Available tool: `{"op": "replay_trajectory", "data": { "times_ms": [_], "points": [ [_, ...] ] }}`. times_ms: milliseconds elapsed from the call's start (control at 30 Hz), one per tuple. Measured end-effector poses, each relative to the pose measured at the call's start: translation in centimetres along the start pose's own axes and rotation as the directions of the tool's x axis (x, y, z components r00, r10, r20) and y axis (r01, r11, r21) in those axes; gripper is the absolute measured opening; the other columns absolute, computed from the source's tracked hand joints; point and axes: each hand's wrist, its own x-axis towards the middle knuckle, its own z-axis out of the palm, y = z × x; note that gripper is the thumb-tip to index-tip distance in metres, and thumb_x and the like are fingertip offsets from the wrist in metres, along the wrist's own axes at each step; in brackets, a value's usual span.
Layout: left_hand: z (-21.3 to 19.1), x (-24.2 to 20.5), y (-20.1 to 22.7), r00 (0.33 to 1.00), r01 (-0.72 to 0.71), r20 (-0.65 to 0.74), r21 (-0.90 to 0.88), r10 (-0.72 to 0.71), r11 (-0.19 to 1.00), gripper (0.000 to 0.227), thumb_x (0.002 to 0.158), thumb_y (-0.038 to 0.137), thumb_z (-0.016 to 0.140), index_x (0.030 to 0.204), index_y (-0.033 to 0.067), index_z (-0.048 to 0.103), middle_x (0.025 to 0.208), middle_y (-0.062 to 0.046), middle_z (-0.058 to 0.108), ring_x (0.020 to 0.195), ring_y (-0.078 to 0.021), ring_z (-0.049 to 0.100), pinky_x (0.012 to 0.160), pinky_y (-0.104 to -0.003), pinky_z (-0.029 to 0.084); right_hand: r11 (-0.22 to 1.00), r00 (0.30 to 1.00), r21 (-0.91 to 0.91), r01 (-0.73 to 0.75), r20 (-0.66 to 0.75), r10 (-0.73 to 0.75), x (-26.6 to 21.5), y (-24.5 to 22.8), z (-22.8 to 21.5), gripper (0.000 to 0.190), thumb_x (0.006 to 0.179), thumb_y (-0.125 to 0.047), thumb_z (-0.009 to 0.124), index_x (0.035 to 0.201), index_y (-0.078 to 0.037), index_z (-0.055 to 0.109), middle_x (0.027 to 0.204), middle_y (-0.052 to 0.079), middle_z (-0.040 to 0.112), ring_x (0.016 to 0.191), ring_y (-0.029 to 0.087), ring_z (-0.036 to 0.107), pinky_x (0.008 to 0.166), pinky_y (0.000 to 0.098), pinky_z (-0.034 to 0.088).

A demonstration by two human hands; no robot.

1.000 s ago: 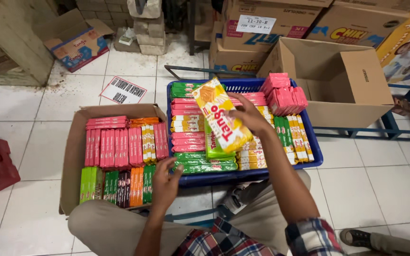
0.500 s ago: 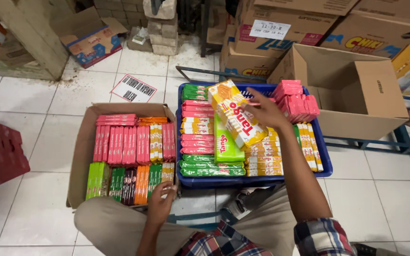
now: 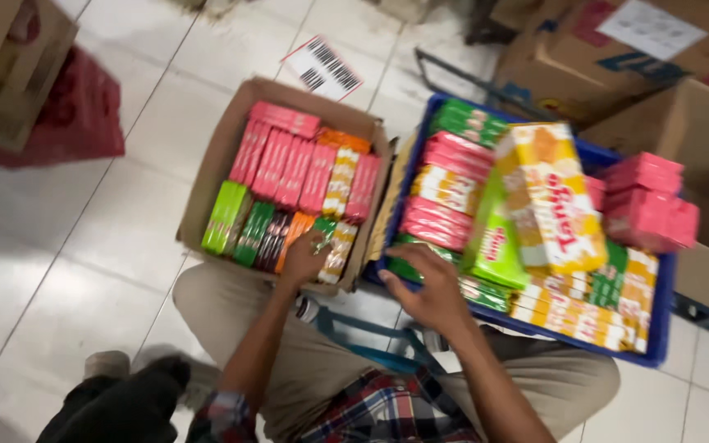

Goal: The person sits on the floor and transfers packets of Tango drink mix from a cardboard box into a blue plastic basket. They arrange the packets by color and type, stacking them neatly inside the basket.

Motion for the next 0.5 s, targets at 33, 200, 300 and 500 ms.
{"op": "replay_trajectory", "data": {
  "times_ms": [33, 200, 300, 500],
  "points": [
    [-1.0, 1.8, -1.2, 0.998, -0.058, 0.009, 0.196, 0.058, 0.979, 0.042, 0.088, 0.033, 0.076, 0.121, 0.0067, 0.069, 0.117, -0.023, 0.071, 0.114, -0.0427, 0.068, 0.097, -0.052, 0.056, 0.996, 0.998, -0.053, 0.066, 0.015, -0.065, -0.3, 1.2, 2.5, 0.031, 0.077, -0.016, 0.087, 0.107, -0.015, 0.079, 0.101, 0.006, 0.078, 0.092, 0.030, 0.076, 0.084, 0.0413, 0.060],
    [-8.6, 9.5, -9.1, 0.975, 0.188, -0.022, 0.614, -0.221, 0.766, 0.051, 0.092, 0.057, 0.062, 0.125, 0.0190, 0.067, 0.126, -0.010, 0.071, 0.123, -0.0327, 0.067, 0.095, -0.057, 0.055, 0.894, 0.950, -0.328, 0.305, 0.034, -0.312, -1.6, 6.3, 9.7, 0.018, 0.080, -0.022, 0.085, 0.094, -0.012, 0.078, 0.093, 0.005, 0.073, 0.089, 0.029, 0.075, 0.078, 0.0375, 0.061],
    [-12.7, 11.4, -14.9, 0.951, 0.308, -0.190, 0.537, -0.244, 0.785, 0.077, 0.086, 0.062, 0.071, 0.141, 0.0097, 0.059, 0.131, -0.027, 0.064, 0.119, -0.0493, 0.063, 0.090, -0.066, 0.053, 0.801, 0.931, -0.496, 0.335, 0.041, -0.363, -1.9, 6.5, 10.6, 0.013, 0.080, -0.024, 0.084, 0.090, -0.017, 0.078, 0.091, 0.002, 0.073, 0.089, 0.026, 0.074, 0.080, 0.0370, 0.060],
    [-15.2, 12.4, -12.3, 0.749, 0.661, -0.488, 0.501, -0.449, 0.558, 0.062, 0.079, 0.023, 0.084, 0.132, 0.0052, 0.058, 0.126, -0.016, 0.064, 0.112, -0.0382, 0.067, 0.083, -0.052, 0.062, 0.756, 0.925, -0.555, 0.348, 0.074, -0.372, 1.1, 2.8, 10.3, 0.011, 0.087, -0.013, 0.082, 0.080, -0.010, 0.073, 0.086, 0.006, 0.075, 0.080, 0.022, 0.074, 0.071, 0.0312, 0.057]
  ]
}}
